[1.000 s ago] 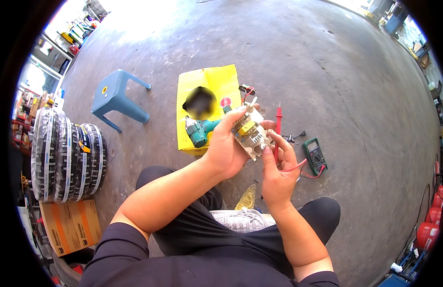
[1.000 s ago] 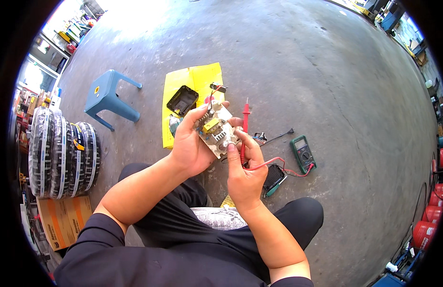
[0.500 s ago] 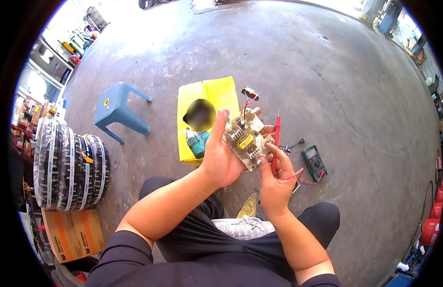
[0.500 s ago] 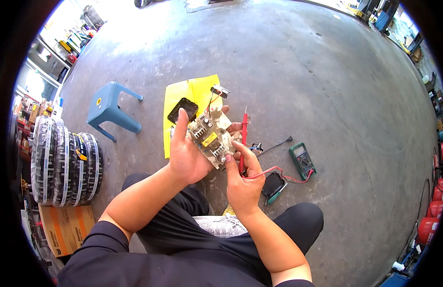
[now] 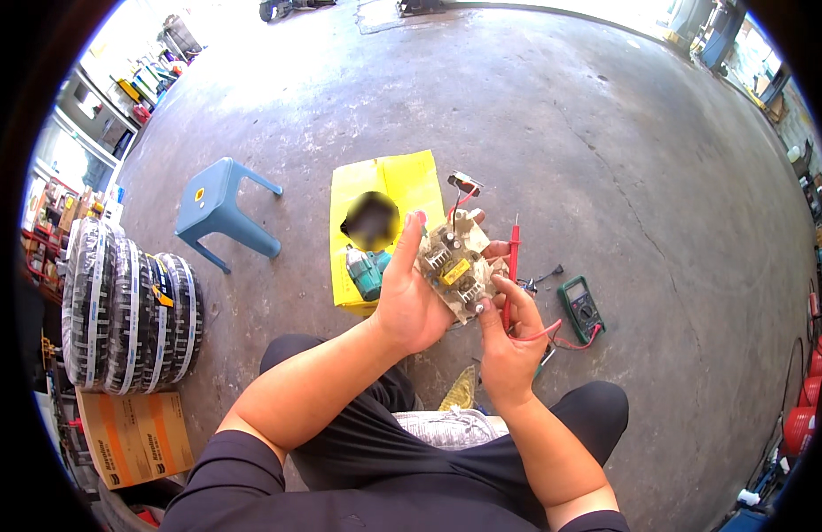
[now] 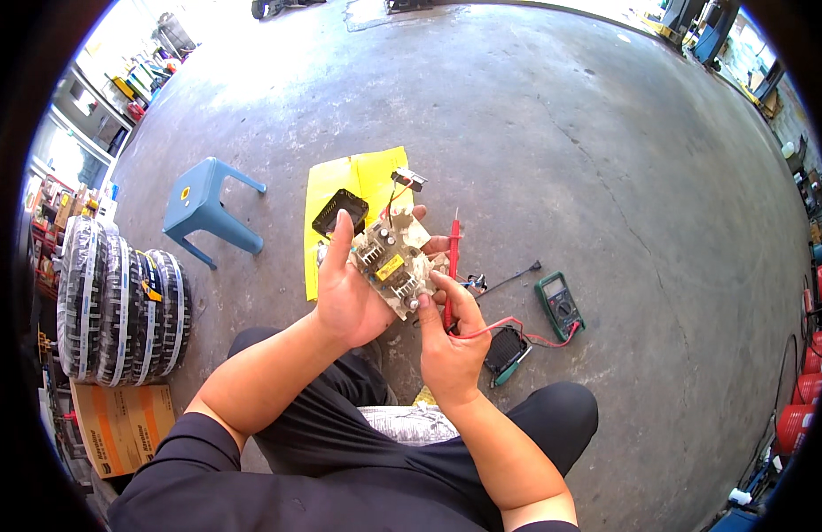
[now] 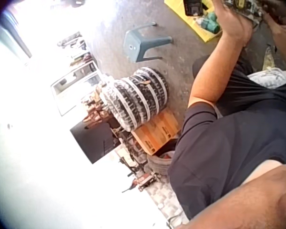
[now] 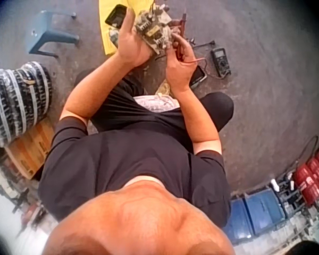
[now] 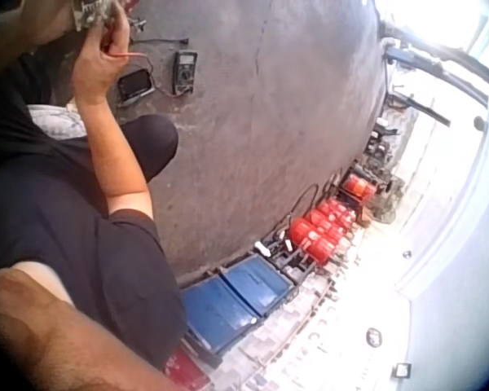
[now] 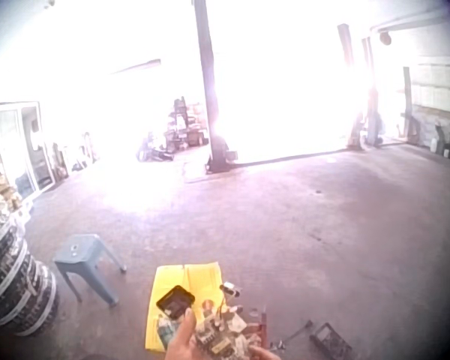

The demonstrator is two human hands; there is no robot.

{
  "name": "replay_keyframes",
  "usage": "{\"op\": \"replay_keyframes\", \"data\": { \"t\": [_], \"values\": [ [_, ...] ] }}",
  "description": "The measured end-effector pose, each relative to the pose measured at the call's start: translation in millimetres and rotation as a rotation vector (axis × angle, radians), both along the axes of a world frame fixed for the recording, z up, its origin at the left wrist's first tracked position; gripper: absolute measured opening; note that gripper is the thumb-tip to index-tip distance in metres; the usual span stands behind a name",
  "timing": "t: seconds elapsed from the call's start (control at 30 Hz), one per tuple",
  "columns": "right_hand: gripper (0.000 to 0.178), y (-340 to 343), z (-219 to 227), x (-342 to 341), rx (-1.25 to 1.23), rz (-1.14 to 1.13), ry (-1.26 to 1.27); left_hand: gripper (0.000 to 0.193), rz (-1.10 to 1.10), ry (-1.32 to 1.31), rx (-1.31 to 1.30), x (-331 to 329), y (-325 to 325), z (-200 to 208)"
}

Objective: The person tests a green circuit board using a multimeter probe by hand while sitting in a service bay. They hold the board and touch various points with the red probe, then turn the board over to inspect the other side.

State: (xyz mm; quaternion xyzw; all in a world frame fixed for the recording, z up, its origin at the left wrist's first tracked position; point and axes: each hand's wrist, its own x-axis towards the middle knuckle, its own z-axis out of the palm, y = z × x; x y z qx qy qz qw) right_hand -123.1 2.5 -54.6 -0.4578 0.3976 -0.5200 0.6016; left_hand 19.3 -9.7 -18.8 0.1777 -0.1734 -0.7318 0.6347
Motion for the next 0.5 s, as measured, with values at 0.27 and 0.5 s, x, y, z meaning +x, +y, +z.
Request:
{"op": "replay_keyframes", "data": {
  "t": [0.27,0.5],
  "values": [
    [0.032,0.3,-0.2,1.2,-0.029,0.003,-0.037,0.080,0.019,-0.021,0.036,0.2,0.1,0.8],
    [0.028,-2.5,-7.1,2.0,-0.048,-0.021,-0.018,0.078,0.017,-0.011,0.022,-1.0,-1.2,-2.3]
  ]
}}
